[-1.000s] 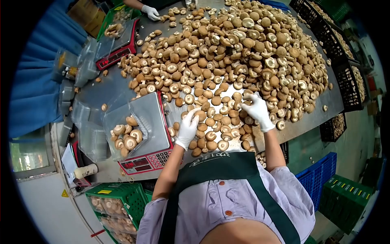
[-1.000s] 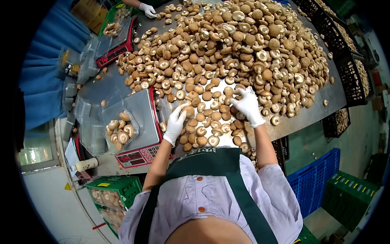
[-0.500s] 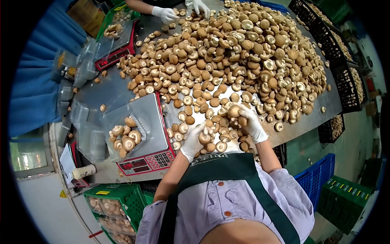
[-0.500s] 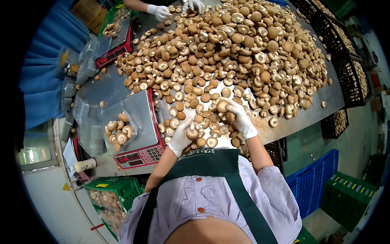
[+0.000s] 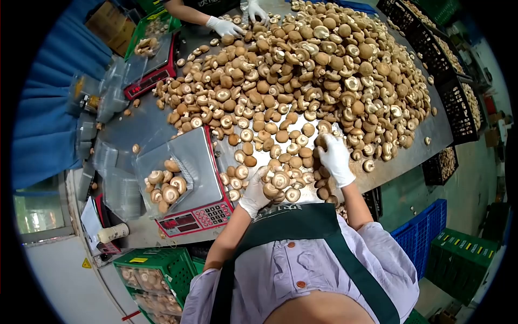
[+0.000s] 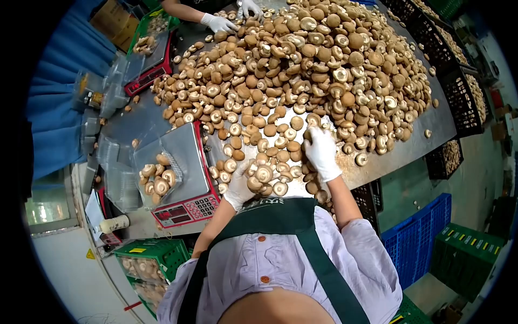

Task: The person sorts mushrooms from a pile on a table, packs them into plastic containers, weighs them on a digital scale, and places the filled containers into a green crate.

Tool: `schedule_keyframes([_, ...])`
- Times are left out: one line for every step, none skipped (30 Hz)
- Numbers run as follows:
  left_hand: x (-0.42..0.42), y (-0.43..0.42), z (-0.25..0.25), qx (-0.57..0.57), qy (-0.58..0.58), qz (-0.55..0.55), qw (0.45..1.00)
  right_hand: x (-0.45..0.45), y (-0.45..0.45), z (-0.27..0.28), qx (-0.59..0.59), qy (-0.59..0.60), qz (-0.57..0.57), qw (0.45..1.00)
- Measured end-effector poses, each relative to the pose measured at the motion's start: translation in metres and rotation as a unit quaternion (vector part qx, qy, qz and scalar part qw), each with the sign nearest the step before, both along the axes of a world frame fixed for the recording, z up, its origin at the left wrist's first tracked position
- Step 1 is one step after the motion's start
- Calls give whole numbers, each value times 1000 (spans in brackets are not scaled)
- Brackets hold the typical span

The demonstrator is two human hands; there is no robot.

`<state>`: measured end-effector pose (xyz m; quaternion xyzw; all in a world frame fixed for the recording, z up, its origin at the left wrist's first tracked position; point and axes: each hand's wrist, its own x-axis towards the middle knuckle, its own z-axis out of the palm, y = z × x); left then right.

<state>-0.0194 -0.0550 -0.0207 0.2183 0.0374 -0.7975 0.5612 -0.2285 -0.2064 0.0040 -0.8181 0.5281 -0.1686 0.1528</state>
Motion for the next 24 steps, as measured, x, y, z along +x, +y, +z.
schedule_keyframes([0,0,-1,0,1,1,1000,-10,-10,-13,-71,52,24,996])
schedule_keyframes([-1,0,-2,-32,35,-4,999,-17,-16,-28,-79,66,35,994])
schedule_keyframes([0,-1,-3,-64,69,-8,995,-19,-20,-28,-88,80,46,992])
schedule_keyframes([-2,-3,-3,-66,68,-5,995,-22,-22,-26,-43,56,48,996])
schedule_keyframes([-5,-6,-3,-40,12,-6,999,-24,-23,-25,4,31,52,998])
schedule_keyframes([-5,-6,-3,-12,-44,-5,999,-24,-23,-23,2,21,44,999])
schedule_keyframes([-3,-6,-4,-12,-46,1,999,-23,-22,-27,-2,6,16,1000])
schedule_keyframes([-2,-6,-5,2,-23,4,1000,-22,-22,-29,-7,-9,1,1000])
schedule_keyframes([-1,-6,-4,16,0,7,1000,-21,-21,-32,-13,-25,-16,999])
schedule_keyframes([-3,-7,-2,12,-20,16,1000,-20,-22,-36,-41,-44,-23,998])
schedule_keyframes([-3,-7,1,14,-20,19,1000,-19,-22,-40,-39,-44,-19,998])
schedule_keyframes([-2,-7,6,25,-9,9,1000,-13,-20,-34,-30,-62,-17,997])
schedule_keyframes([-1,-7,11,35,2,-2,999,-6,-17,-29,-21,-80,-16,996])
schedule_keyframes([-4,-9,17,64,-19,11,998,-2,-12,-22,40,-43,-17,998])
schedule_keyframes([-4,-9,14,65,-20,11,998,7,-8,-9,62,-28,-4,998])
schedule_keyframes([-4,-9,8,55,-17,15,998,7,-8,-13,29,0,23,999])
schedule_keyframes([-5,-9,5,45,-13,20,999,7,-10,-19,-5,29,50,998])
schedule_keyframes([-4,-9,6,30,-14,10,999,6,-11,-22,-6,29,50,998])
schedule_keyframes([-4,-9,8,30,-13,10,999,5,-13,-24,0,45,39,998])
schedule_keyframes([-3,-9,10,31,-12,11,999,4,-14,-27,6,61,28,998])
schedule_keyframes([-3,-8,11,33,-10,12,999,3,-17,-30,6,62,29,998])
schedule_keyframes([-3,-9,9,32,-9,13,999,1,-20,-32,28,65,15,997])
schedule_keyframes([-2,-9,7,31,-10,14,999,2,-25,-34,49,67,2,997])
schedule_keyframes([-2,-9,8,31,-11,16,999,6,-27,-28,54,48,-23,997])
